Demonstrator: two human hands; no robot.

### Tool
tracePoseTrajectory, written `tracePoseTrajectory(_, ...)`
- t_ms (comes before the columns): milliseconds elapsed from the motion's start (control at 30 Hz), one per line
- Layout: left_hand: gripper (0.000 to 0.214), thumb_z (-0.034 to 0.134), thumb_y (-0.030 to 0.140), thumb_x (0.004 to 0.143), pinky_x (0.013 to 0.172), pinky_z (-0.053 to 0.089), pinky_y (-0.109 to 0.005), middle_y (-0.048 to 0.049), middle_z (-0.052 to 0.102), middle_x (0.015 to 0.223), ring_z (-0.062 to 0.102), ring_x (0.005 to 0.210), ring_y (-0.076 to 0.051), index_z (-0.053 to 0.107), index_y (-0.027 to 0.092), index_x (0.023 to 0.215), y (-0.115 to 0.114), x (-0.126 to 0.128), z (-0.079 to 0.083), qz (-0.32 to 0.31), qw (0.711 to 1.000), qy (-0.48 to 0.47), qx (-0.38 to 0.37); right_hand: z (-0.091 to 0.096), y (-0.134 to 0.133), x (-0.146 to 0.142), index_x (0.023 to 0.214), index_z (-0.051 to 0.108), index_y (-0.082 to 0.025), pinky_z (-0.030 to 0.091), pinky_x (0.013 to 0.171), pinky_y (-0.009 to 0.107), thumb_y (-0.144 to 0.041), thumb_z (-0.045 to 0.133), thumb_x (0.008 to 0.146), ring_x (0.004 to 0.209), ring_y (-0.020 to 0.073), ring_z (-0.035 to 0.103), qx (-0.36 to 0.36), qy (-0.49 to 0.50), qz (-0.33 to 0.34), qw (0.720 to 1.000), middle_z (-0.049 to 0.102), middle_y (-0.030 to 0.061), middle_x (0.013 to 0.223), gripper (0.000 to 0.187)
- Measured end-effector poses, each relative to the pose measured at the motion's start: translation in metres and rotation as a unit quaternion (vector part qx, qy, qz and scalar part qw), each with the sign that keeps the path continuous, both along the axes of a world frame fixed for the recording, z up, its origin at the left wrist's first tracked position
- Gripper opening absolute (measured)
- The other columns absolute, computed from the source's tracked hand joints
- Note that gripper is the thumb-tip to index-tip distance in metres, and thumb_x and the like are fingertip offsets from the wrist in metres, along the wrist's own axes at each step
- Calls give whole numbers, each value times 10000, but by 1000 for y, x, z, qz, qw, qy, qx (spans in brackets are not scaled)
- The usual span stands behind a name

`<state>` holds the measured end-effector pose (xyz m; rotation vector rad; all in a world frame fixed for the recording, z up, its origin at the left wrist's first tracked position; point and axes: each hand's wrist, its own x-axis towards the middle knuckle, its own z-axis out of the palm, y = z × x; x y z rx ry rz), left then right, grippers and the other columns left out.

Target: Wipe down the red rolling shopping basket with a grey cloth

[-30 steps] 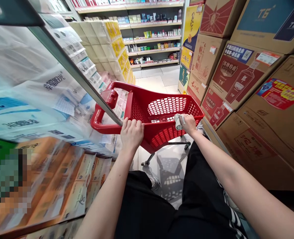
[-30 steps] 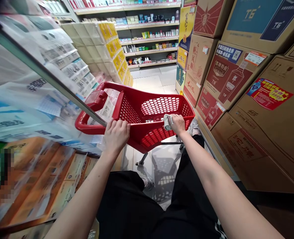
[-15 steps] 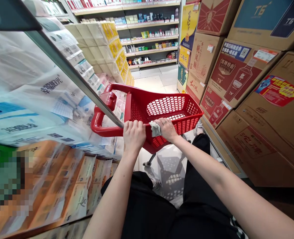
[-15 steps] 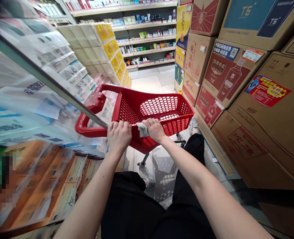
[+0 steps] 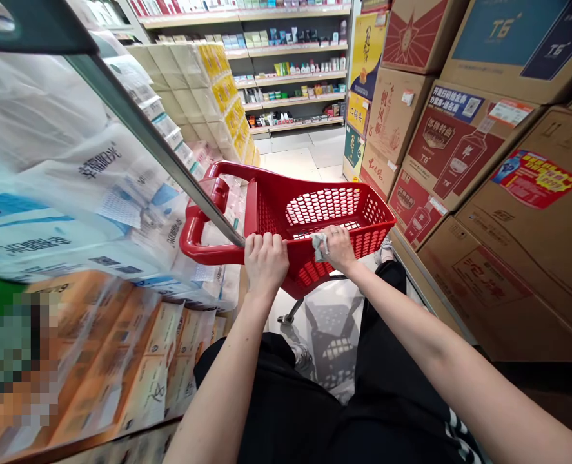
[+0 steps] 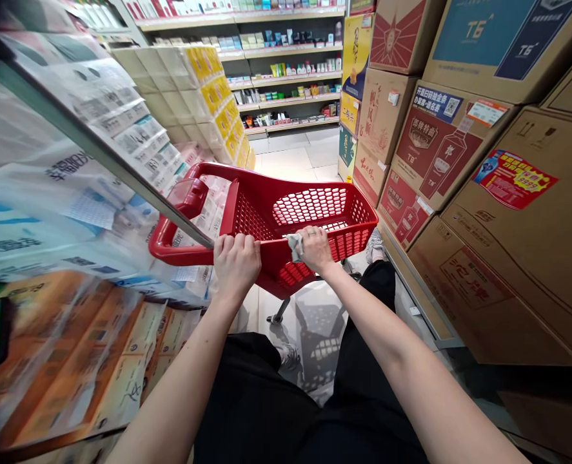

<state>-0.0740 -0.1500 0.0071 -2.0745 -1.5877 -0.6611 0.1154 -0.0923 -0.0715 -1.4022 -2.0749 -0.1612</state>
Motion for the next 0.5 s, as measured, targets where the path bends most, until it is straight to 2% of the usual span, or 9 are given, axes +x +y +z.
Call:
tracePoseTrajectory(100, 260, 326, 296, 901, 950, 300, -458, -113, 547, 817, 489, 907, -266, 537, 177, 807, 1, -2, 1, -1, 1000, -8, -22, 7, 0, -18, 1035, 552, -159, 310, 850, 366, -273, 450, 867, 943, 245, 469, -15, -10, 25, 1000, 579, 105, 1002, 227)
tracePoseTrajectory(200, 261, 326, 303, 901, 948, 300, -453, -116, 547, 824, 488, 914, -268, 536, 178, 813, 0, -7, 3, -1, 999, -3, -39, 8, 5, -12, 1044, 550, -169, 311, 845, 350, -276, 456, 868, 944, 234, 479, -24, -26, 61, 998, 582, 93, 1002, 227)
tracePoseTrajectory(300, 253, 329, 302, 900, 943, 302, -453, -113, 546, 820, 488, 909, -267, 533, 185, 808, -2, -11, 4, -12, 999, -3, -38, 2, 11, 16, 1040, 559, -168, 307, 855, 353, -279, 463, 860, 944, 235, 482, -25, -50, 69, 996, 586, 95, 1008, 232)
tracePoseTrajectory(500, 260, 321, 286, 902, 933, 310, -450, -96, 533, 784, 490, 866, -256, 534, 192, 785, -1, -9, 0, -27, 1000, 6, 0, -14, 19, 80, 1058, 571, -160, 299, 887, 379, -272, 446, 858, 967, 252, 474, -14, -52, -10, 999, 581, 113, 1023, 261)
